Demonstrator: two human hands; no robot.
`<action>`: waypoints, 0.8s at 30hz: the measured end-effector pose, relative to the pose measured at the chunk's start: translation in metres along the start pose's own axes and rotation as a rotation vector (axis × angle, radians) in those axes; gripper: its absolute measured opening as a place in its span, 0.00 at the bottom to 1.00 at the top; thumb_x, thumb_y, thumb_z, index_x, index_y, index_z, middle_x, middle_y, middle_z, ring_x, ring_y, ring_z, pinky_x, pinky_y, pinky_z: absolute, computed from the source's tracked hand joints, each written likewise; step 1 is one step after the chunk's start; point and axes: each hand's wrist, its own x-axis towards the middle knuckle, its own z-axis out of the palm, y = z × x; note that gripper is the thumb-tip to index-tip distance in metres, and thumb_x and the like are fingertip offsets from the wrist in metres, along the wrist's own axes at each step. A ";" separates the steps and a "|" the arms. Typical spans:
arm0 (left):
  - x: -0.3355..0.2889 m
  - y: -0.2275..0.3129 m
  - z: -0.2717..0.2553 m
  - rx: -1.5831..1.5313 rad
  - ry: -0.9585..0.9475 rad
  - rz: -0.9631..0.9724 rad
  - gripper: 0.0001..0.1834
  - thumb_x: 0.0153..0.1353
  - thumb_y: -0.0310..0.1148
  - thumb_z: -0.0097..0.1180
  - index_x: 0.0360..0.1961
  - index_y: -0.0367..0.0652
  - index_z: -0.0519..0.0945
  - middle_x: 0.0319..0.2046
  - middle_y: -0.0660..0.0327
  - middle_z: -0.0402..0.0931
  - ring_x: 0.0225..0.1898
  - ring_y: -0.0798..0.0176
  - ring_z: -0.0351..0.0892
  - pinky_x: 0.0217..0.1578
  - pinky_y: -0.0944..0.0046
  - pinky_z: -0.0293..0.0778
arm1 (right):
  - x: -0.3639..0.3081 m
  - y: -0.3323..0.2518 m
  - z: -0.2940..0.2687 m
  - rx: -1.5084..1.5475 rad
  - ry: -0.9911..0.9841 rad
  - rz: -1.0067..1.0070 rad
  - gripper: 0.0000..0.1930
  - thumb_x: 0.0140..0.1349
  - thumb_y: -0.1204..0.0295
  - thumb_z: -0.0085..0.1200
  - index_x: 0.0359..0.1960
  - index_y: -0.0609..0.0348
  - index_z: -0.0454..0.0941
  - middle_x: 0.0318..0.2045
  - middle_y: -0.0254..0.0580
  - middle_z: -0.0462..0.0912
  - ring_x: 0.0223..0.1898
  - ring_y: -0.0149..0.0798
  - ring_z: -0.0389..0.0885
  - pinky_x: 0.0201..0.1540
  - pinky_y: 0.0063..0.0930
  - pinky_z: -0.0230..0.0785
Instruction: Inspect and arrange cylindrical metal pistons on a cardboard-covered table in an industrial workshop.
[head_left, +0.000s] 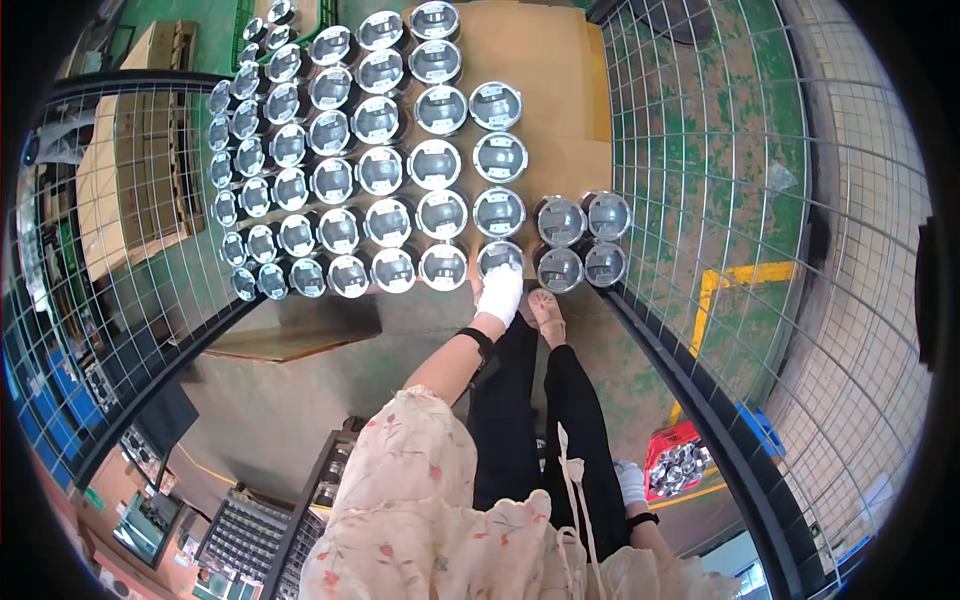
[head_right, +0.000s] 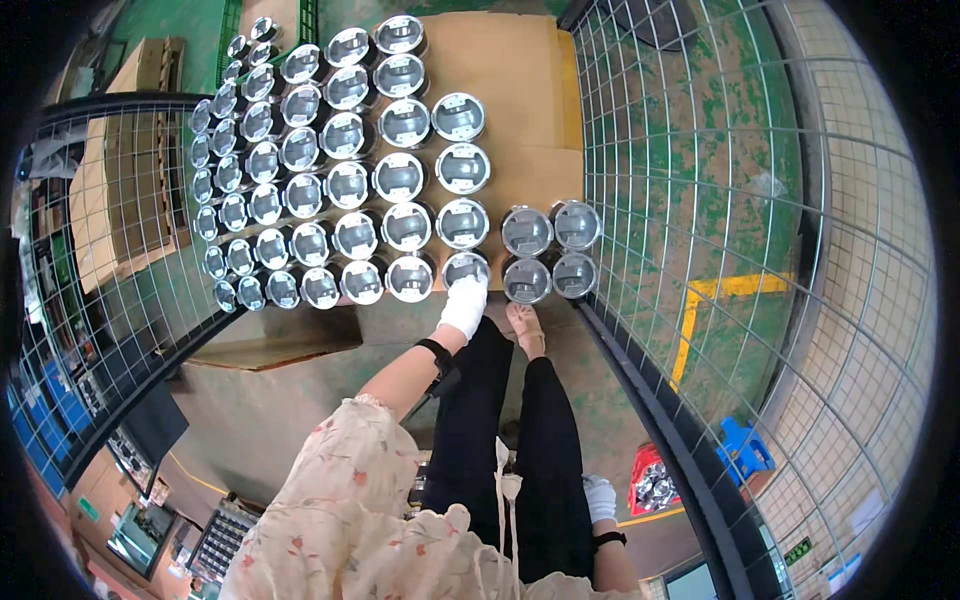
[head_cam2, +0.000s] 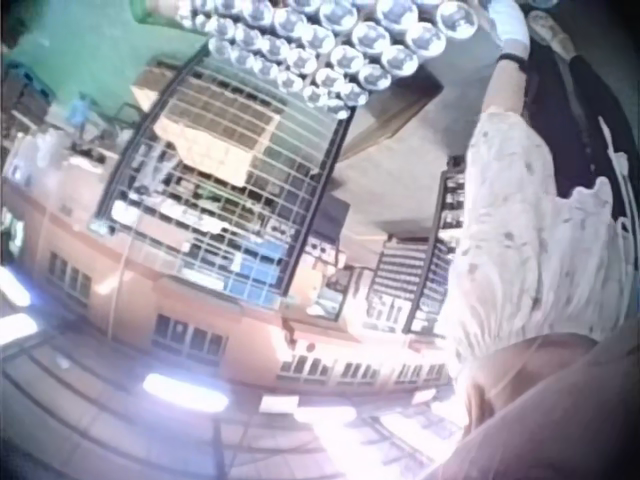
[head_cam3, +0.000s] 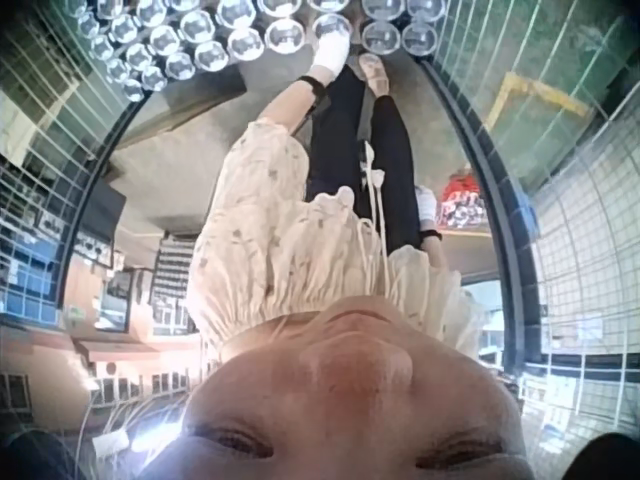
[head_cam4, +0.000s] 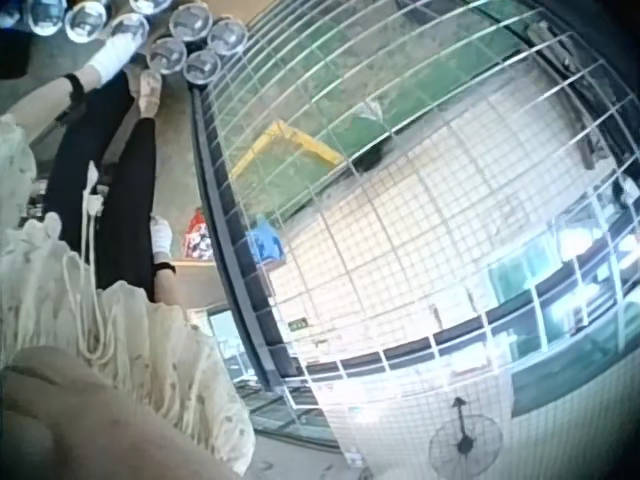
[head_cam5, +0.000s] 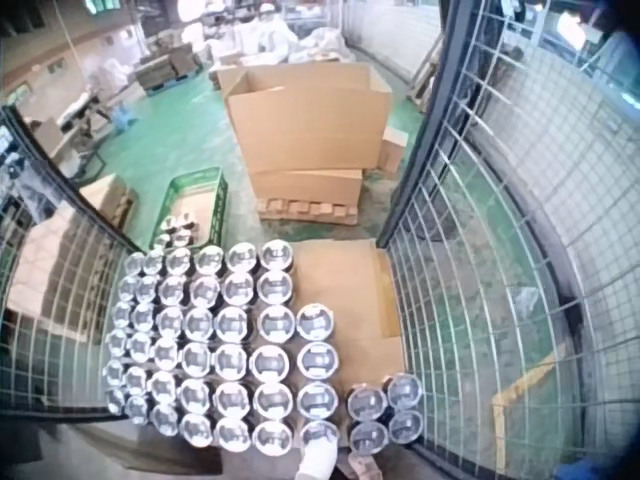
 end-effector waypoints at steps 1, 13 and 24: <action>-0.005 -0.006 0.000 0.021 0.020 0.035 0.15 0.56 0.26 0.45 0.46 0.37 0.73 0.35 0.50 0.76 0.38 0.52 0.77 0.41 0.56 0.73 | -0.001 0.002 0.001 0.011 -0.010 -0.001 0.13 0.59 0.62 0.48 0.38 0.50 0.83 0.35 0.50 0.82 0.39 0.53 0.80 0.44 0.41 0.73; 0.008 0.021 -0.030 -0.297 0.238 0.068 0.10 0.52 0.26 0.49 0.37 0.36 0.74 0.39 0.49 0.71 0.44 0.48 0.71 0.45 0.53 0.68 | 0.006 0.021 0.018 0.055 0.031 -0.039 0.12 0.58 0.61 0.50 0.37 0.48 0.83 0.33 0.51 0.82 0.35 0.54 0.80 0.41 0.45 0.73; 0.083 0.076 -0.009 0.289 0.154 0.150 0.14 0.55 0.31 0.50 0.39 0.37 0.82 0.44 0.49 0.72 0.51 0.47 0.69 0.58 0.45 0.60 | 0.005 0.034 0.035 0.032 0.037 -0.027 0.11 0.57 0.62 0.50 0.38 0.46 0.82 0.33 0.49 0.82 0.35 0.53 0.80 0.41 0.45 0.74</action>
